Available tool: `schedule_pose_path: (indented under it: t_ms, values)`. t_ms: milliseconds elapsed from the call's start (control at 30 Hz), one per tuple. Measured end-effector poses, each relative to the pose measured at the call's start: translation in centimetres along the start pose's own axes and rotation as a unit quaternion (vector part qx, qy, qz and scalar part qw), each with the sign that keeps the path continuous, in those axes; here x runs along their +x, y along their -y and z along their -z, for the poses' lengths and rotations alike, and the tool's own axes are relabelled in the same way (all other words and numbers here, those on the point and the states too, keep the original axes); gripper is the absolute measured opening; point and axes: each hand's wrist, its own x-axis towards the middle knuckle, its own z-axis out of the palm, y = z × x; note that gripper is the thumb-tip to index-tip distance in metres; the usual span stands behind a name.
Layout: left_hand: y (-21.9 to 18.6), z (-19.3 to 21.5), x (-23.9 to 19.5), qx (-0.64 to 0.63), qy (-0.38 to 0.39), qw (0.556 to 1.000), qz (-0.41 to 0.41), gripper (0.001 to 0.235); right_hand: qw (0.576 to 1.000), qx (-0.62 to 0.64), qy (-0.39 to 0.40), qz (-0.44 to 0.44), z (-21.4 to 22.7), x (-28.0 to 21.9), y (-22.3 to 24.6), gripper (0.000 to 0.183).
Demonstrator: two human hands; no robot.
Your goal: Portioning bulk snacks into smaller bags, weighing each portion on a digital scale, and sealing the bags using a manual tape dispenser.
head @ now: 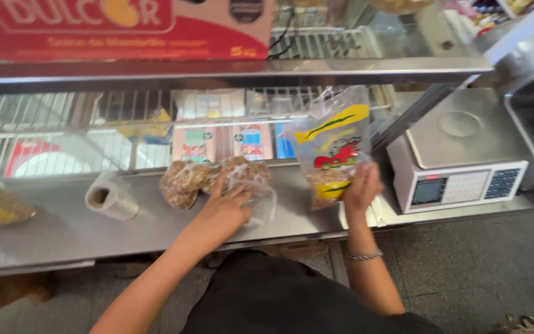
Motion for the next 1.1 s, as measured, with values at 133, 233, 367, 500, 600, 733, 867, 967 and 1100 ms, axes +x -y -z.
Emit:
schedule_pose_path:
  t_ms: [133,233,367,500,600,733,867,967,1100]
  values:
    - [1.8,-8.6,-0.2,0.014,-0.059,0.998,0.006,0.015,0.995,-0.031,0.068,0.068,4.5,2.4,3.2,0.044]
    - [1.5,-10.4,-0.5,0.023,-0.106,0.994,0.013,0.010,0.947,-0.111,0.178,0.241,7.9,4.4,6.0,0.041]
    - [1.4,-10.2,-0.5,0.033,-0.133,0.991,0.000,0.006,0.834,-0.267,0.197,0.441,10.1,6.5,10.5,0.038]
    - [0.7,-5.4,-0.2,-0.053,0.010,0.999,0.002,0.024,0.744,-0.295,0.268,0.537,11.9,8.1,18.1,0.042]
    - [0.9,-6.4,-0.4,-0.034,-0.079,0.996,-0.020,0.015,0.702,-0.314,0.296,0.567,12.0,8.5,21.2,0.042]
    - [0.9,-6.8,-0.6,-0.045,-0.118,0.992,-0.032,0.012,0.675,-0.319,0.316,0.585,11.5,8.6,21.7,0.034]
    - [0.8,-7.0,-0.9,-0.051,-0.124,0.991,-0.023,0.008,0.639,-0.317,0.329,0.619,11.3,8.4,23.0,0.038]
    - [0.8,-6.8,-0.9,-0.053,-0.114,0.992,-0.012,0.014,0.622,-0.324,0.327,0.633,11.0,8.4,23.6,0.038]
    - [0.9,-6.9,-1.0,-0.051,-0.107,0.993,-0.008,0.017,0.605,-0.319,0.327,0.652,11.0,8.4,24.7,0.042]
